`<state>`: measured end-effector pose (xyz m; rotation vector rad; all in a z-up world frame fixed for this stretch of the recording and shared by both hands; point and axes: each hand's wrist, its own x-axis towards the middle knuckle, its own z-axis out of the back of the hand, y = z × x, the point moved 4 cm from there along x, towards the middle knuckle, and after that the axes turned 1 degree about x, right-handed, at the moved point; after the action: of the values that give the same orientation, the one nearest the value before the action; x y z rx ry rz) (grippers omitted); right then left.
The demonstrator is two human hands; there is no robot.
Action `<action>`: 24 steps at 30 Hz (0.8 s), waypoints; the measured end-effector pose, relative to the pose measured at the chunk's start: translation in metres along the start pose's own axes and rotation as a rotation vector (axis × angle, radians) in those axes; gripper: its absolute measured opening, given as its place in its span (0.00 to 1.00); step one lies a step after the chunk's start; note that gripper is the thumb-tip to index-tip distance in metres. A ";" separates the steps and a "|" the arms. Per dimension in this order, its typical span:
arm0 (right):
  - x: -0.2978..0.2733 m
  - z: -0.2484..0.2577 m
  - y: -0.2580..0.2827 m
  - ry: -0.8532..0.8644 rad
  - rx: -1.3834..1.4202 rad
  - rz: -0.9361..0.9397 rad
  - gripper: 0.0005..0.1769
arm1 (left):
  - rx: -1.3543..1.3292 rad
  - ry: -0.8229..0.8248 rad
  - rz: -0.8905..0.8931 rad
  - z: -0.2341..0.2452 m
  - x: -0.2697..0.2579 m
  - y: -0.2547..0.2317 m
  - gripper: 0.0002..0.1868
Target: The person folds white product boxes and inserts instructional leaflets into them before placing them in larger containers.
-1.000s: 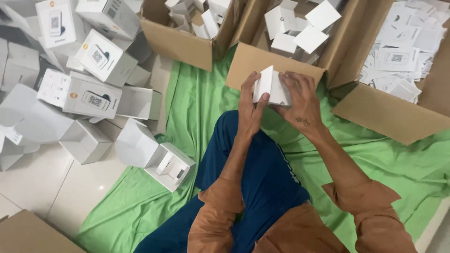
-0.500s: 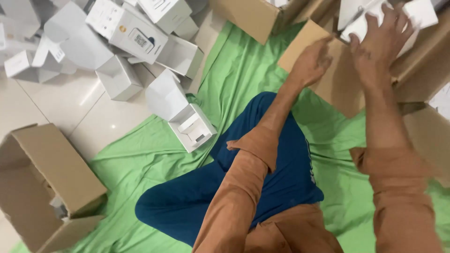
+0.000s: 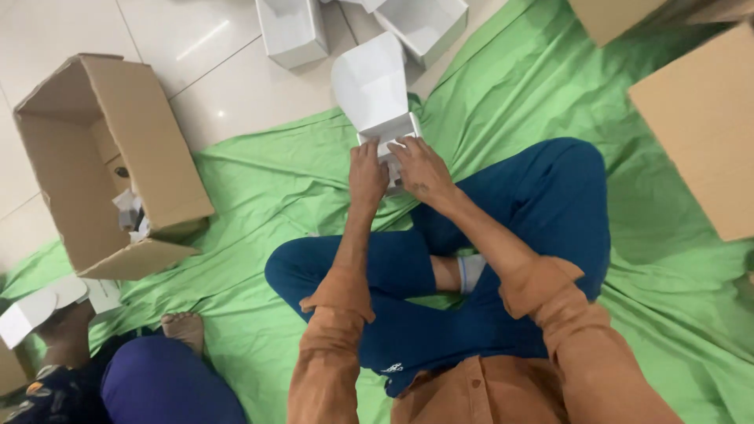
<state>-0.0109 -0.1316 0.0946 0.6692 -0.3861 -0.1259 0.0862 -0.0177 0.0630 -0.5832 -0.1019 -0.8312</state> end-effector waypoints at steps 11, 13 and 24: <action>0.037 -0.035 -0.036 0.040 -0.398 0.028 0.12 | 0.367 0.090 -0.145 0.012 0.034 -0.017 0.12; 0.024 0.041 -0.005 -0.099 -0.313 -0.007 0.15 | 0.311 0.025 -0.201 0.054 0.050 -0.079 0.16; -0.276 0.429 -0.050 -1.141 -0.484 -0.549 0.28 | -0.736 0.240 -0.818 -0.043 0.029 -0.547 0.31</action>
<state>-0.4309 -0.3542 0.2860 0.1407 -1.2085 -1.1165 -0.2940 -0.3481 0.2813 -1.1555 0.2151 -1.7565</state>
